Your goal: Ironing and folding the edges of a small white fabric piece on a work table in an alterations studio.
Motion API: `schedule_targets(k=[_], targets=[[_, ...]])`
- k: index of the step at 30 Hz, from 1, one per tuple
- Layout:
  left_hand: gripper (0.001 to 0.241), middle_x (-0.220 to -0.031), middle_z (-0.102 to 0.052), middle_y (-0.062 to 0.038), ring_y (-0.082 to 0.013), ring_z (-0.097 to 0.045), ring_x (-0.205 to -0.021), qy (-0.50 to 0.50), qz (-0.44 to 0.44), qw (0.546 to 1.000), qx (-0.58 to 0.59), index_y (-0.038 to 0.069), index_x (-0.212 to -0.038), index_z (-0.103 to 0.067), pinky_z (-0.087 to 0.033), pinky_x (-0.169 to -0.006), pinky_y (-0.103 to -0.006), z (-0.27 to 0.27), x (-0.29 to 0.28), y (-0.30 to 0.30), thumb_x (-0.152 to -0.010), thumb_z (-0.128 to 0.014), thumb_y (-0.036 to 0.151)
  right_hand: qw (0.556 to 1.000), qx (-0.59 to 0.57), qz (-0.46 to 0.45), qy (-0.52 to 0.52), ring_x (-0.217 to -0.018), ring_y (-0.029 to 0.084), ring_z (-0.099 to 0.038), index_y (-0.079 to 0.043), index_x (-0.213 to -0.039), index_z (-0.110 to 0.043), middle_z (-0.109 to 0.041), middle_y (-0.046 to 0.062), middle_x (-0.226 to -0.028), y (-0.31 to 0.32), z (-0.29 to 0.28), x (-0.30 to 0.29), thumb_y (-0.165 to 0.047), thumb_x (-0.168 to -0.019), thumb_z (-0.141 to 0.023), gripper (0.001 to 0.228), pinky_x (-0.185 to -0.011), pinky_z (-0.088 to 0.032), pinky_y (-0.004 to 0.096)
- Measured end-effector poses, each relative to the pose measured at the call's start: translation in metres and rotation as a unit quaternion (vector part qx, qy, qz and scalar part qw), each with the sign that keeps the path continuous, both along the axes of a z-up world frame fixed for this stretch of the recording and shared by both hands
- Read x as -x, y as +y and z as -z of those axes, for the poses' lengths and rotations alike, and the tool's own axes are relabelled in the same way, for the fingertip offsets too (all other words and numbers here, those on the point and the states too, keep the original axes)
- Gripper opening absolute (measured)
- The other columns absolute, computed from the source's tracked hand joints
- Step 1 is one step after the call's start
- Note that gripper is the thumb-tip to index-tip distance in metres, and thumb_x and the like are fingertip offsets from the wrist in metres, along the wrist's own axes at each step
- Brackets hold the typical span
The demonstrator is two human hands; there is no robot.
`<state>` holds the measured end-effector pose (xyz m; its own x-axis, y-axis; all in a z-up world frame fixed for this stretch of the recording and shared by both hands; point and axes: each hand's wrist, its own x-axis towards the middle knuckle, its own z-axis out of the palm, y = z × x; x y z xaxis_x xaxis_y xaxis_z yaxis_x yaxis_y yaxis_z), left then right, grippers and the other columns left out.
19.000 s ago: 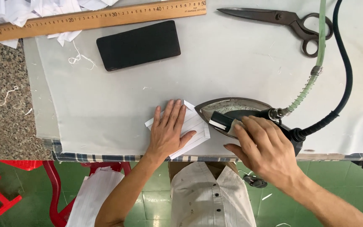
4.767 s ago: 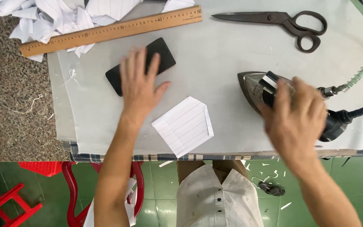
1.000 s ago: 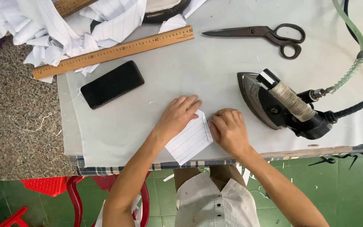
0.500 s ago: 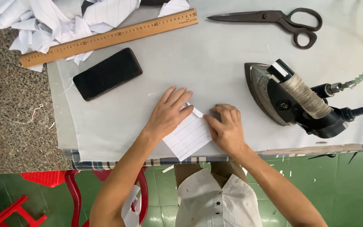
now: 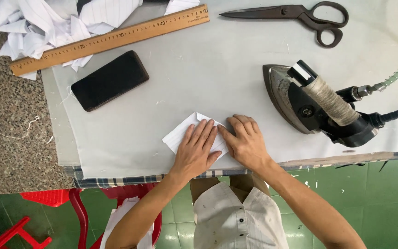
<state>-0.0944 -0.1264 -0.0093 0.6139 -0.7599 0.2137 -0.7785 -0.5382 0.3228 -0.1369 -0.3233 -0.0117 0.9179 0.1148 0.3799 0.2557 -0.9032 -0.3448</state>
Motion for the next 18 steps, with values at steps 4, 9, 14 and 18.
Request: schedule_targets(k=[4, 9, 14, 18], targets=[[0.066, -0.156, -0.047, -0.022, -0.0353, -0.041, -0.148, 0.044, 0.007, 0.999, -0.015, 0.000, -0.147, -0.052, -0.023, -0.123, -0.0547, 0.004, 0.001, 0.002, -0.102, -0.051, 0.048, 0.999, 0.046, -0.010, 0.007, -0.118, 0.032, -0.060, -0.018, -0.108, -0.074, -0.063, 0.012, -0.119, -0.041, -0.048, -0.012, -0.019, -0.097, -0.065, 0.014, -0.096, -0.048, 0.045], [0.067, -0.161, -0.041, -0.015, -0.0322, -0.038, -0.150, 0.012, 0.026, 0.994, -0.105, 0.003, -0.151, -0.049, -0.029, -0.125, -0.0513, -0.013, -0.004, 0.004, -0.106, -0.046, 0.053, 0.923, 0.340, 0.171, 0.053, -0.094, 0.029, -0.062, -0.005, -0.141, -0.064, -0.065, 0.017, -0.120, -0.128, -0.144, -0.032, -0.053, -0.119, -0.049, 0.055, -0.066, -0.056, 0.035], [0.066, -0.161, -0.042, -0.017, -0.0341, -0.038, -0.150, 0.016, 0.023, 0.995, -0.095, 0.004, -0.149, -0.052, -0.028, -0.124, -0.0536, -0.010, -0.006, 0.004, -0.106, -0.045, 0.054, 0.878, 0.044, 0.164, 0.447, -0.090, 0.049, -0.067, -0.005, -0.141, -0.048, -0.073, 0.020, -0.099, -0.161, -0.147, -0.061, -0.047, -0.103, -0.054, 0.057, -0.071, -0.051, 0.055], [0.066, -0.161, -0.043, -0.016, -0.0335, -0.037, -0.151, 0.015, 0.023, 0.995, -0.099, 0.009, -0.152, -0.049, -0.026, -0.125, -0.0538, -0.009, -0.007, 0.004, -0.105, -0.046, 0.055, 0.884, -0.004, 0.154, 0.441, -0.095, 0.059, -0.063, 0.002, -0.142, -0.045, -0.072, 0.029, -0.106, -0.161, -0.136, -0.050, -0.042, -0.103, -0.053, 0.059, -0.075, -0.048, 0.062]])
